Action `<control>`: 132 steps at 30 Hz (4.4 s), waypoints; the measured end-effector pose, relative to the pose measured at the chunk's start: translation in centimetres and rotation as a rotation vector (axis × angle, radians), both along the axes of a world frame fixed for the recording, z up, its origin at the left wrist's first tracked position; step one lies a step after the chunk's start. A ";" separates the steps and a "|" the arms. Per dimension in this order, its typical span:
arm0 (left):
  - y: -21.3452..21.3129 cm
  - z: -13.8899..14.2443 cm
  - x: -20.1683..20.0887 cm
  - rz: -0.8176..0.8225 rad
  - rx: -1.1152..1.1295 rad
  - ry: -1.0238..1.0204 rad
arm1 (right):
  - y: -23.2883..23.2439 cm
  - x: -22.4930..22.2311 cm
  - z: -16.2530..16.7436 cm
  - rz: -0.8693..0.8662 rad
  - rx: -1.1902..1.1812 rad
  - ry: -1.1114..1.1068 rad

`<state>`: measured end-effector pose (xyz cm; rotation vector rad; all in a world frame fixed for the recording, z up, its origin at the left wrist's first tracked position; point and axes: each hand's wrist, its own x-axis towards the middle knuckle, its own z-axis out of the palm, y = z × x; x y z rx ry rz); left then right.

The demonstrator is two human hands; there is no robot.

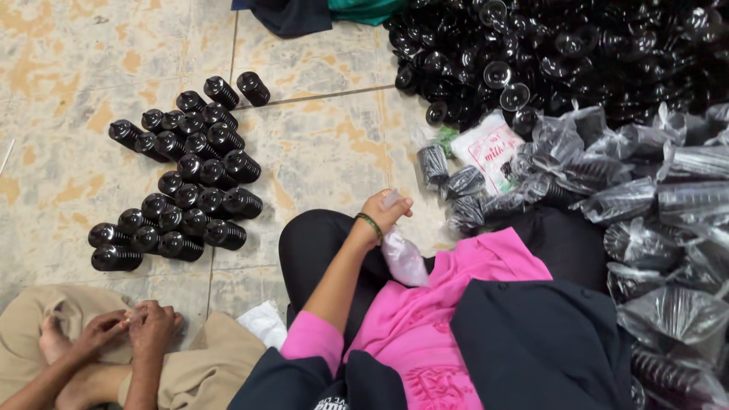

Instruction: The person sits on the floor and packs black plastic bottles into clear plastic bags one at a time, twisting and tying each bag closed and placing the filled bag with a pile of finished bags. Other workers nearby perform the same bagging work.

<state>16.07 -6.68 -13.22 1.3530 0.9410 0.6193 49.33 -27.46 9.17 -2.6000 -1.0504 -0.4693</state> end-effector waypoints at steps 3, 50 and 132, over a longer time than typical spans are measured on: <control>1.8 1.6 -2.7 -0.047 0.112 -0.052 | 0.9 -1.6 0.6 0.038 -0.067 -0.049; 26.6 -5.7 -9.2 -0.171 0.292 1.469 | 12.0 -19.2 -35.0 0.984 0.075 0.939; 29.4 0.6 -18.5 0.423 0.443 0.973 | 12.7 -19.2 -34.6 1.085 0.089 0.856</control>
